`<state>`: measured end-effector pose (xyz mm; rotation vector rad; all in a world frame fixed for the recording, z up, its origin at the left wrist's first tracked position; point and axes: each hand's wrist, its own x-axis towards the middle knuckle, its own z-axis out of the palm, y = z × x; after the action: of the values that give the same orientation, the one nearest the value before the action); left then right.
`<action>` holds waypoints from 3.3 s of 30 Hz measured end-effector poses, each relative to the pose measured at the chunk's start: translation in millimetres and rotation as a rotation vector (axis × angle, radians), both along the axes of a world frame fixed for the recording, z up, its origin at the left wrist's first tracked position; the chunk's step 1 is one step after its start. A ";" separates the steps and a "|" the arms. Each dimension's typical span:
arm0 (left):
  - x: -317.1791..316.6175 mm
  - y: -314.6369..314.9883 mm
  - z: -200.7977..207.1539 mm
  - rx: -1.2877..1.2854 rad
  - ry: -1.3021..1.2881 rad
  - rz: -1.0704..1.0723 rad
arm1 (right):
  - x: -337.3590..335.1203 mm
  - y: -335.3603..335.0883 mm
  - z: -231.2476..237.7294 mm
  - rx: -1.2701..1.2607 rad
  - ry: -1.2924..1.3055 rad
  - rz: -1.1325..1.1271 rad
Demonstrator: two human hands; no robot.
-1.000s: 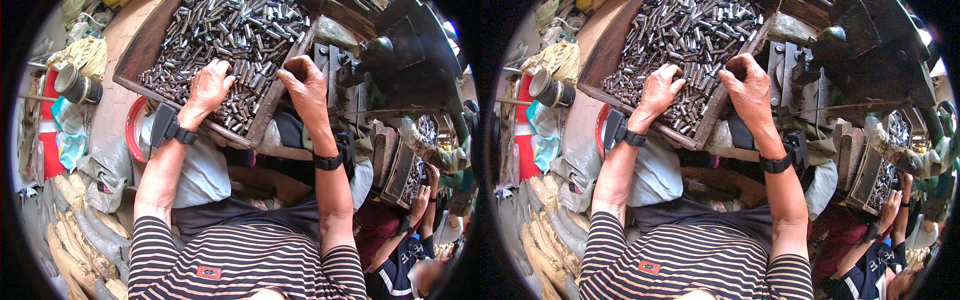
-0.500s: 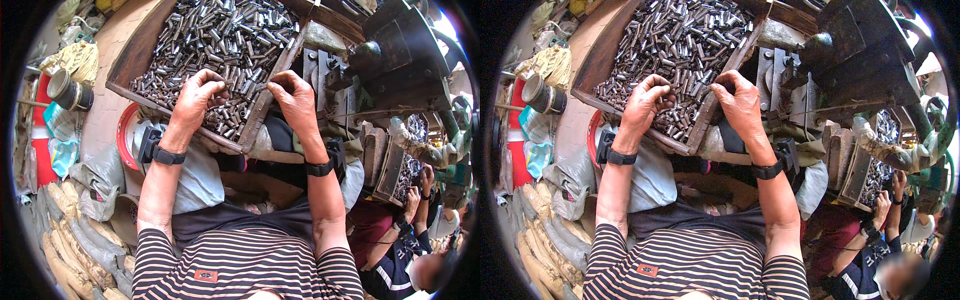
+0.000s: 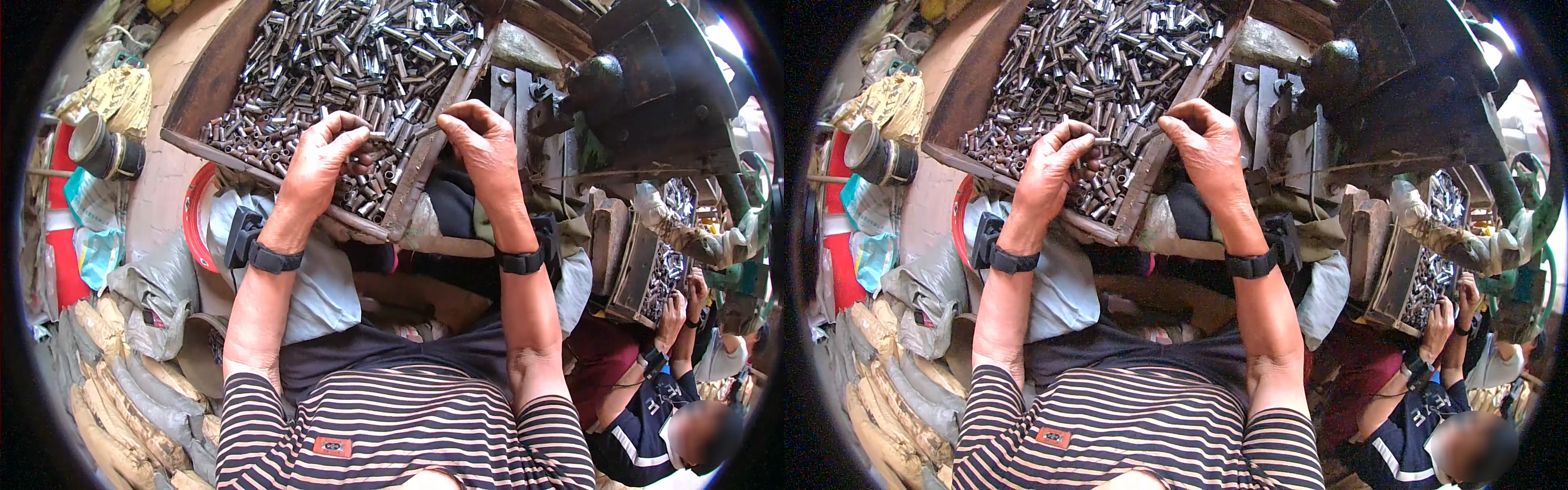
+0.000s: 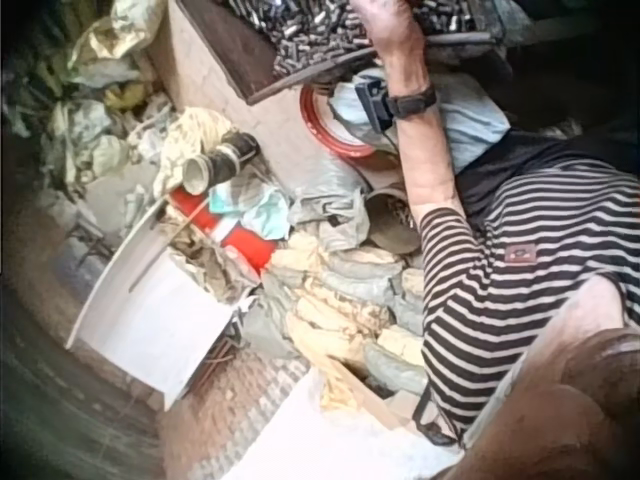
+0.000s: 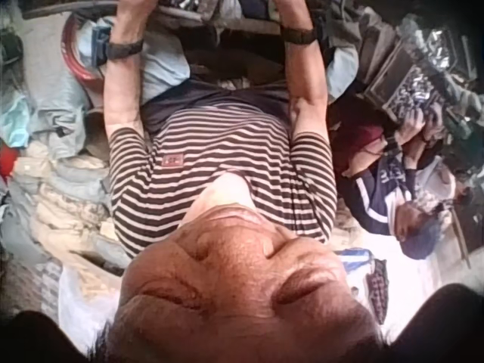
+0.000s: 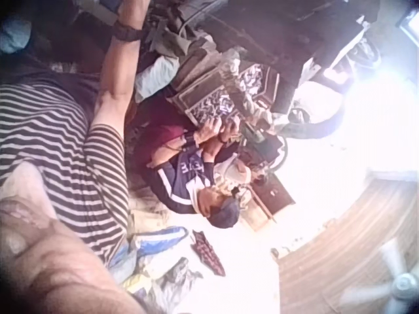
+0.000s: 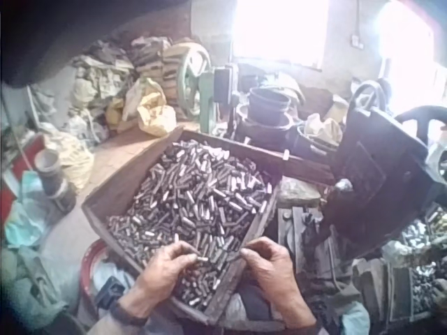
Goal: Assembling small metal pins or components using a mechanical press.
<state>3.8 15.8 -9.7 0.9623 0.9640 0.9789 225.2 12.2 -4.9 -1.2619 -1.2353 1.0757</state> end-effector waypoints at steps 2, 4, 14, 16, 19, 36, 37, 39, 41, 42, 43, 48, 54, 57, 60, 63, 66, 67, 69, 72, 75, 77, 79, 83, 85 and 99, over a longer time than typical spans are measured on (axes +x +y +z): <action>-1.8 -0.1 -1.8 -0.004 0.007 -0.013 | 0.4 1.5 -9.9 0.044 -0.081 -0.012; -2.4 -0.5 -3.4 -0.010 0.007 -0.010 | -0.2 -0.8 -4.9 0.012 -0.038 -0.015; 2.4 -1.4 -1.5 -0.037 -0.023 0.011 | 4.6 5.2 -14.3 0.066 -0.226 0.017; -2.2 -2.7 -0.6 -0.025 -0.023 0.022 | 0.5 3.6 -2.2 0.050 -0.177 0.012; -12.3 -1.2 2.5 0.010 -0.010 0.042 | -2.6 -2.3 45.9 -0.033 0.255 0.012; -38.5 8.5 0.6 0.039 -0.088 0.161 | -39.0 54.8 4.5 0.390 -1.025 -0.024; -39.4 9.2 2.4 0.031 -0.105 0.182 | -42.7 56.7 1.8 0.402 -1.075 -0.031; -45.7 11.7 3.6 0.039 -0.141 0.208 | -48.8 62.9 -3.6 0.407 -1.147 -0.001; -50.9 13.9 5.7 0.080 -0.168 0.281 | -53.9 69.0 -9.1 0.361 -1.230 -0.012; -55.1 15.9 6.8 0.063 -0.168 0.301 | -55.1 71.6 -10.8 0.359 -1.244 -0.013; -59.6 17.8 6.4 0.077 -0.182 0.301 | -56.0 73.8 -11.8 0.357 -1.257 -0.014; -60.9 17.2 7.0 0.067 -0.160 0.292 | -52.5 70.0 -8.8 0.343 -1.198 -0.018; -43.5 5.1 11.6 0.049 -0.115 0.190 | -33.6 30.6 13.4 0.133 -0.272 0.061; -26.7 -2.7 17.9 0.008 -0.126 0.159 | -27.5 3.5 20.7 -0.046 0.229 0.130; -8.4 -7.2 22.5 0.011 -0.166 0.079 | -20.8 -11.4 22.5 -0.068 0.342 0.114; 7.8 -13.1 29.4 0.005 -0.187 0.048 | -17.2 -23.4 25.2 -0.071 0.441 0.102; 20.4 -18.6 35.5 -0.004 -0.210 0.000 | -12.8 -32.1 25.9 -0.036 0.512 0.101; 23.1 -20.3 36.4 -0.005 -0.205 -0.002 | -11.2 -34.8 25.4 -0.036 0.518 0.099; 27.5 -23.0 38.0 0.002 -0.222 -0.007 | -8.1 -39.3 24.6 -0.028 0.535 0.098; 31.6 -26.0 39.6 0.001 -0.212 -0.002 | -5.4 -45.7 22.5 -0.049 0.559 0.093; 35.1 -28.7 41.2 0.002 -0.190 -0.009 | -5.0 -50.7 20.2 -0.050 0.622 0.070; 37.7 -29.2 40.5 0.009 -0.177 -0.018 | -3.7 -53.2 18.9 -0.052 0.582 0.084; 40.2 -29.5 38.2 0.001 -0.212 -0.019 | -2.9 -56.5 18.4 -0.058 0.540 0.098; 46.6 -29.8 32.6 0.005 -0.301 -0.044 | -6.4 -60.7 25.7 -0.033 0.335 0.244; 48.9 -30.2 31.9 -0.015 -0.290 -0.050 | -5.5 -59.4 21.6 -0.013 0.254 0.271; 59.5 -35.1 39.6 -0.027 -0.258 -0.081 | 2.7 -58.0 6.7 -0.042 0.815 -0.034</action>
<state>63.3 -19.3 29.9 0.8233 0.7153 0.9913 227.9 -45.8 1.8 -0.7286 -0.5653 1.3975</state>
